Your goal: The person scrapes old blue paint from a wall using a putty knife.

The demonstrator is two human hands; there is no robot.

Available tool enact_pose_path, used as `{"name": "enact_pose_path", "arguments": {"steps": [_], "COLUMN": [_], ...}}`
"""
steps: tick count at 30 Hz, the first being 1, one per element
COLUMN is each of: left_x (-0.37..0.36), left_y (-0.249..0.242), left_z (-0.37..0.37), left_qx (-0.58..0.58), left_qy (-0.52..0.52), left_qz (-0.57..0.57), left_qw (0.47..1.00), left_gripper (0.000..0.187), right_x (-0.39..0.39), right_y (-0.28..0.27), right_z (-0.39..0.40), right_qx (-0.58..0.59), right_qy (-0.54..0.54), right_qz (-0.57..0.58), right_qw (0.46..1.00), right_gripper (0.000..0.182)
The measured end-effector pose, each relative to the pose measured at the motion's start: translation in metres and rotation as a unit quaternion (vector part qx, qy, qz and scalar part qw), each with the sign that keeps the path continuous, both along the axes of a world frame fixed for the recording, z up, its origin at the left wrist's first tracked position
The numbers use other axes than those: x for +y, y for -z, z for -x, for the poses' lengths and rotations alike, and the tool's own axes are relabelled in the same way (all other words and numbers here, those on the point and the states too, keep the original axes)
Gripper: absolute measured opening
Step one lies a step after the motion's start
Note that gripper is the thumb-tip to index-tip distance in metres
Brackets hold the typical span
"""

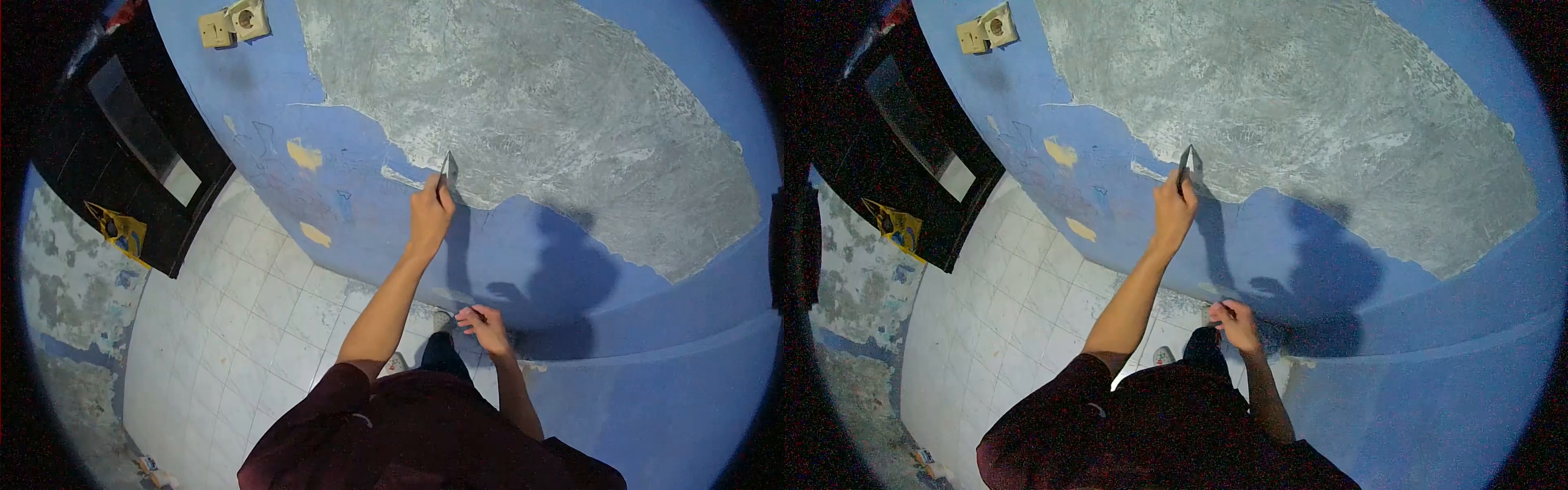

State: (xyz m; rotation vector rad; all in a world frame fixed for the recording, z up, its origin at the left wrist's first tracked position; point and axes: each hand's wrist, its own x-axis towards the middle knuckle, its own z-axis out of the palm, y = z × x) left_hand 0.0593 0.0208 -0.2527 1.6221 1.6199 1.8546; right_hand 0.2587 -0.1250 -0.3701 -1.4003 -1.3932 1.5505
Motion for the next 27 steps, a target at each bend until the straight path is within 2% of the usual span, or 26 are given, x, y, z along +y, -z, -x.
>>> {"name": "enact_pose_path", "arguments": {"steps": [4, 6, 7, 10, 12, 15, 18, 20, 22, 24, 27], "left_x": [-0.005, -0.018, -0.017, -0.019, -0.008, 0.003, -0.003, -0.016, -0.017, -0.013, 0.001], "left_y": [0.077, 0.097, 0.096, 0.034, -0.001, 0.021, 0.091, 0.094, 0.077, 0.03, 0.003], "left_z": [-0.002, -0.001, 0.001, 0.007, 0.006, 0.001, -0.004, -0.002, -0.002, -0.002, -0.009], "left_qx": [0.032, 0.031, 0.032, 0.032, 0.032, 0.021, 0.01, 0.014, 0.019, 0.002, 0.001], "left_qy": [-0.023, -0.011, -0.011, 0.003, -0.017, -0.01, -0.004, -0.005, -0.006, -0.006, -0.006], "left_qz": [0.012, 0.085, 0.083, 0.075, -0.015, -0.017, 0.024, 0.056, 0.081, 0.009, -0.017], "left_qw": [0.999, 0.996, 0.996, 0.997, 0.999, 1.0, 1.0, 0.998, 0.996, 1.0, 1.0], "left_gripper": [0.009, 0.009, 0.009, 0.009, 0.008, 0.008, 0.009, 0.009, 0.01, 0.01, 0.01], "right_x": [0.006, 0.004, 0.005, 0.012, 0.01, 0.01, 0.011, 0.009, 0.008, 0.008, 0.008], "right_y": [-0.003, -0.001, -0.003, -0.001, -0.001, -0.005, -0.005, -0.01, -0.005, 0.001, 0.009], "right_z": [0.006, 0.009, 0.011, 0.015, 0.017, 0.022, 0.025, 0.025, 0.021, 0.02, 0.017], "right_qx": [-0.009, -0.013, -0.016, -0.023, -0.029, -0.031, -0.017, -0.022, -0.032, -0.041, -0.036], "right_qy": [-0.015, -0.021, -0.023, -0.028, -0.031, -0.052, -0.047, -0.053, -0.055, -0.058, -0.054], "right_qz": [-0.005, -0.006, -0.007, -0.009, -0.005, -0.006, -0.019, -0.032, -0.027, -0.02, -0.023], "right_qw": [1.0, 1.0, 1.0, 0.999, 0.999, 0.998, 0.999, 0.998, 0.998, 0.997, 0.998], "right_gripper": [0.027, 0.027, 0.027, 0.027, 0.027, 0.027, 0.027, 0.028, 0.028, 0.028, 0.027]}}
